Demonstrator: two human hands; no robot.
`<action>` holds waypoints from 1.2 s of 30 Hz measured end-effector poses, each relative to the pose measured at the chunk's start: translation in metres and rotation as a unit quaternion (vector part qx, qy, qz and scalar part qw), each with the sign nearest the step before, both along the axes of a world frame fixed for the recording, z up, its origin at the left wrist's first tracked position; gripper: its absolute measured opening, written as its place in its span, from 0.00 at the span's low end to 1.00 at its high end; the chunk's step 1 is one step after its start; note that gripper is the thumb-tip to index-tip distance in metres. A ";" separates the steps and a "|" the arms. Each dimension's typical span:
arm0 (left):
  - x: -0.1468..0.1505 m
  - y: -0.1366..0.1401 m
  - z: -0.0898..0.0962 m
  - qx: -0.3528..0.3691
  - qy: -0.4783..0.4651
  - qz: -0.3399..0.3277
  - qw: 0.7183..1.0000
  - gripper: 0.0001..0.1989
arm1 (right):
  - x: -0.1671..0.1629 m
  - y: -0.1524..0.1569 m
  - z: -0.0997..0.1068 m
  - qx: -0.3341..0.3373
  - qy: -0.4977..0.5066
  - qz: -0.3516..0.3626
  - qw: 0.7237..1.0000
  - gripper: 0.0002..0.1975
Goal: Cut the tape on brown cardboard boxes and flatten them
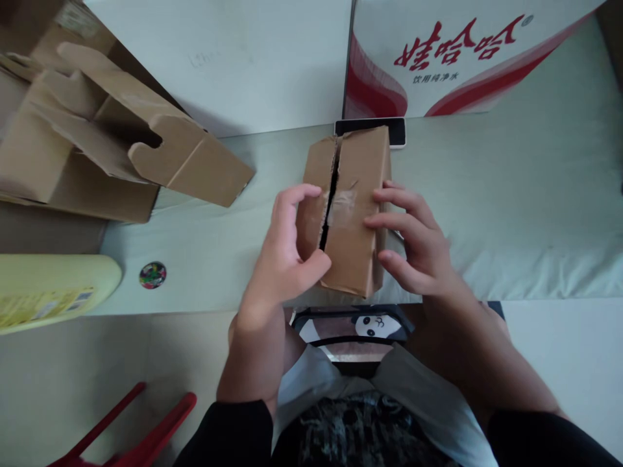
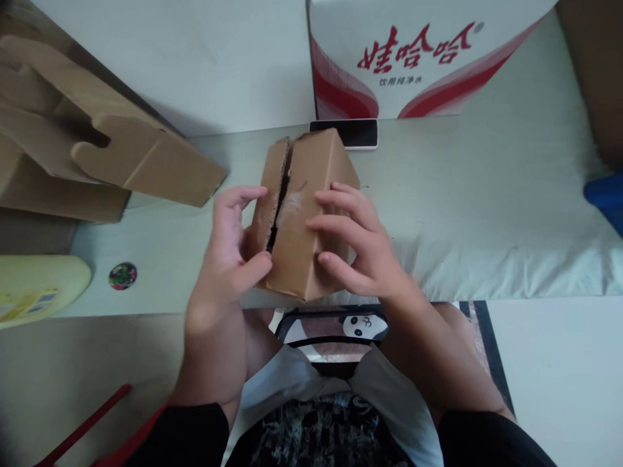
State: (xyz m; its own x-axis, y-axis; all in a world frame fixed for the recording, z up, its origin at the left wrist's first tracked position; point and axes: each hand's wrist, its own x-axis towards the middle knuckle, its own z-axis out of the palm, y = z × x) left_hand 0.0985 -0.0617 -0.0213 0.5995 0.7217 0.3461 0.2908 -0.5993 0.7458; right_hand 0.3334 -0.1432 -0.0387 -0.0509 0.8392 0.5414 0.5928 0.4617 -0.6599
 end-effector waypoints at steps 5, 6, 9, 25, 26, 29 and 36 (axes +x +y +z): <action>-0.018 0.012 0.000 -0.132 -0.085 0.043 0.987 0.30 | -0.002 0.002 -0.004 -0.023 -0.008 -0.083 0.996 0.15; -0.021 0.016 -0.003 -0.140 -0.099 0.056 0.984 0.30 | -0.001 0.003 -0.006 -0.044 -0.004 -0.120 0.992 0.14; -0.027 0.027 -0.017 -0.157 -0.164 0.092 0.970 0.30 | 0.004 0.006 -0.011 -0.167 0.010 -0.207 0.964 0.14; -0.033 0.045 -0.039 -0.390 -0.406 0.178 0.807 0.20 | 0.007 0.006 -0.018 -0.280 0.391 -0.025 0.877 0.47; -0.032 0.046 -0.041 -0.396 -0.414 0.192 0.797 0.21 | 0.007 0.006 -0.017 -0.284 0.415 -0.021 0.864 0.50; -0.026 0.047 -0.047 -0.396 -0.442 0.248 0.766 0.27 | 0.004 0.007 -0.010 -0.255 0.473 -0.063 0.841 0.50; -0.008 0.042 -0.045 -0.403 -0.492 0.267 0.724 0.27 | -0.003 0.003 0.016 -0.154 0.600 -0.116 0.776 0.26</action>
State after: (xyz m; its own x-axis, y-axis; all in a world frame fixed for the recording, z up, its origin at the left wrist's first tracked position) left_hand 0.0903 -0.0195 -0.0663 -0.0900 0.9652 -0.2453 -0.5897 0.1469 0.7942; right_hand 0.3302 -0.1404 -0.0232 0.5073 0.8493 -0.1461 -0.4903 0.1450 -0.8594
